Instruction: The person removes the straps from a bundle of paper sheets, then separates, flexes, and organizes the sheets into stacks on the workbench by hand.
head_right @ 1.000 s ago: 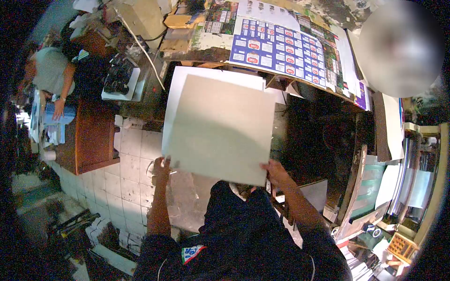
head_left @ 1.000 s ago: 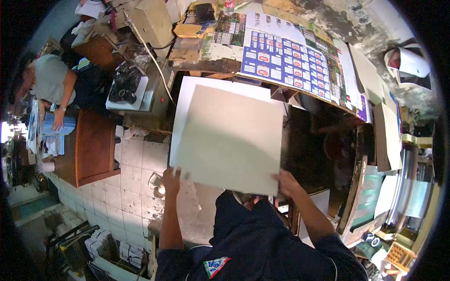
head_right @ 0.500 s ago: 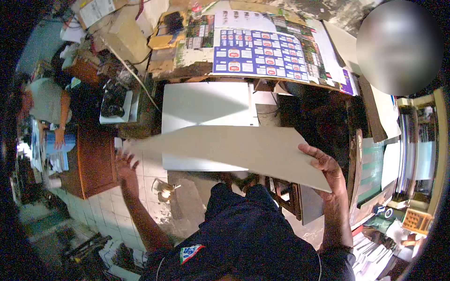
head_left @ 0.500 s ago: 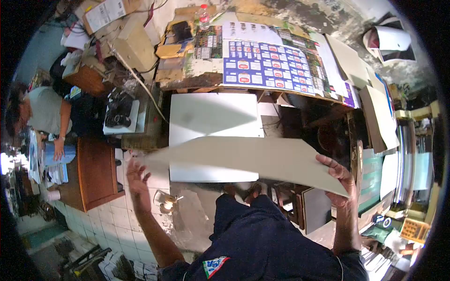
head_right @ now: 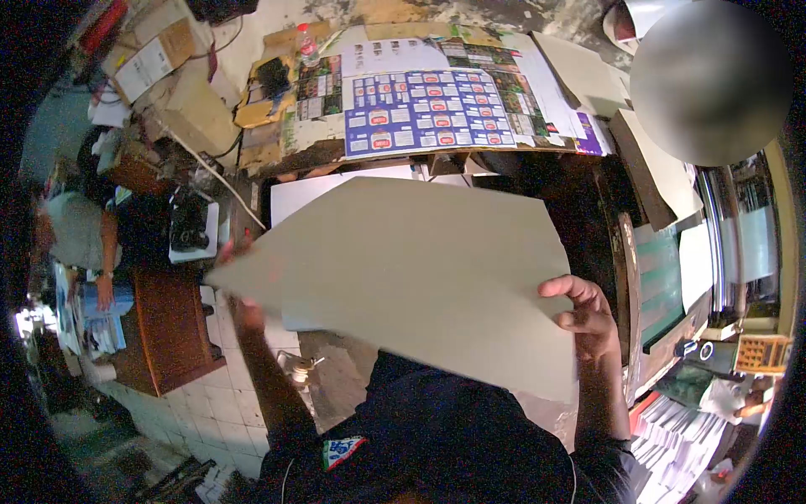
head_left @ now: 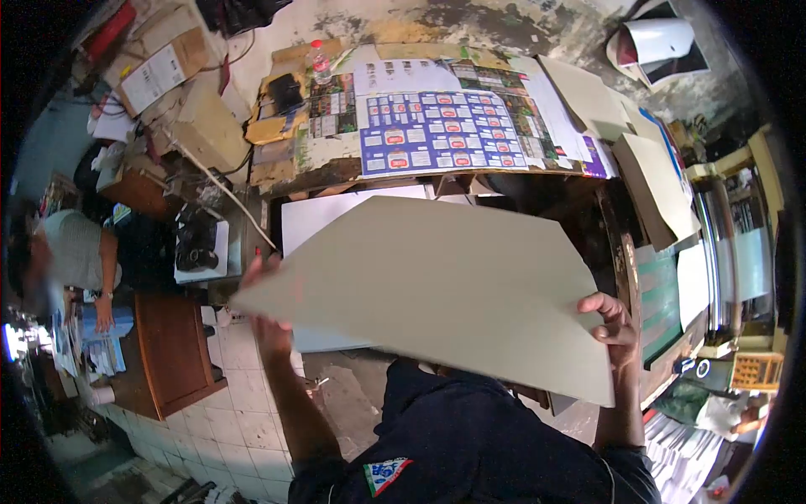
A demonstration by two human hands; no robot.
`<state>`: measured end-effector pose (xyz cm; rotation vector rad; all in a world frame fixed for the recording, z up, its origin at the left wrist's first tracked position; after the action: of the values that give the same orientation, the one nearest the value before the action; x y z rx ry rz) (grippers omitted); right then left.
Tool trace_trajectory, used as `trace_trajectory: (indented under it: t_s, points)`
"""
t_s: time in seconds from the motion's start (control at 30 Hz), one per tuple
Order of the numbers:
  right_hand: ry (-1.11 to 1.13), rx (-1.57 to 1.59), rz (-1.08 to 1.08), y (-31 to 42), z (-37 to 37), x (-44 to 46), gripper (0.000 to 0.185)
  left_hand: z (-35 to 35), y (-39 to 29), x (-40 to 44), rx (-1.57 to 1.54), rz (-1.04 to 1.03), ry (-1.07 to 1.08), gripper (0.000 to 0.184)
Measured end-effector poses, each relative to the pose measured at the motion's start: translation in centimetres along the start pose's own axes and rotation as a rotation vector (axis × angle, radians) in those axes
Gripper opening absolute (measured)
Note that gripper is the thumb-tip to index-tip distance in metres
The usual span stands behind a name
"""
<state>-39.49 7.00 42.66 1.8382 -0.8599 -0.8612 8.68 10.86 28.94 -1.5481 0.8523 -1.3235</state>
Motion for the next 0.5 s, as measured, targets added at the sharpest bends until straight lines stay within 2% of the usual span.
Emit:
trace_trajectory:
  t_s: [0.03, 0.07, 0.1, 0.13, 0.17, 0.23, 0.27, 0.3, 0.33, 0.4, 0.47, 0.5]
  points:
    - [0.063, 0.138, 0.044, 0.8, -0.9, -0.3, 0.05, 1.3, -0.4, -1.4, 0.302, -0.033, 0.011, 0.082]
    - [0.13, 0.275, 0.085, 1.2, -1.7, -0.5, 0.053, 5.0, 0.8, -3.7, 0.346, 0.028, -0.003, 0.074]
    - [0.126, 0.245, 0.15, 1.0, -1.8, -0.6, 0.051, 8.7, 1.9, -5.9, 0.388, 0.089, -0.014, 0.066]
    - [0.12, 0.214, 0.214, 0.9, -1.9, -0.8, 0.05, 9.7, 1.4, -6.2, 0.297, 0.176, -0.048, 0.062]
    - [0.014, 0.04, 0.164, 1.2, -1.3, -1.1, 0.047, 10.7, 0.8, -6.5, 0.205, 0.26, -0.089, 0.058]
    - [-0.013, -0.156, 0.129, 2.0, -2.2, 0.7, 0.04, 7.1, -6.4, -2.8, -0.081, -0.217, -0.081, 0.046]
    - [0.062, -0.178, 0.149, 2.5, -3.4, 3.6, 0.039, 8.5, -5.2, -2.5, 0.056, -0.073, -0.24, 0.053]
    - [-0.028, -0.186, 0.062, 1.6, -2.5, 5.7, 0.037, 10.0, -3.9, -2.2, 0.172, 0.091, -0.378, 0.059]
    - [-0.138, -0.161, -0.064, 1.8, -3.9, 8.6, 0.038, 6.1, -6.1, 2.5, 0.224, 0.147, -0.358, 0.059]
    - [-0.103, -0.084, -0.21, -0.6, -3.4, 14.4, 0.035, 5.0, -3.6, 6.2, 0.222, 0.34, -0.384, 0.053]
    - [-0.014, 0.02, -0.297, -8.4, 2.2, 21.0, 0.038, 6.9, 2.7, 8.2, 0.44, 0.503, -0.251, 0.061]
    - [0.007, 0.034, -0.374, -11.6, 3.6, 23.9, 0.04, 7.7, 6.5, 8.1, 0.575, 0.478, -0.254, 0.071]
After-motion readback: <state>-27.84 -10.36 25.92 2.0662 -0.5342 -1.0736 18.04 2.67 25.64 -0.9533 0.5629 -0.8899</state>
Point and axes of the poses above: each hand's wrist, its own x-axis towards the middle knuckle, its own z-axis out of the back of the hand, y = z × x, the point moved 2 cm from there along x, towards the middle knuckle, and after that the axes turned 11 degrees about y, right-handed, at the moved point
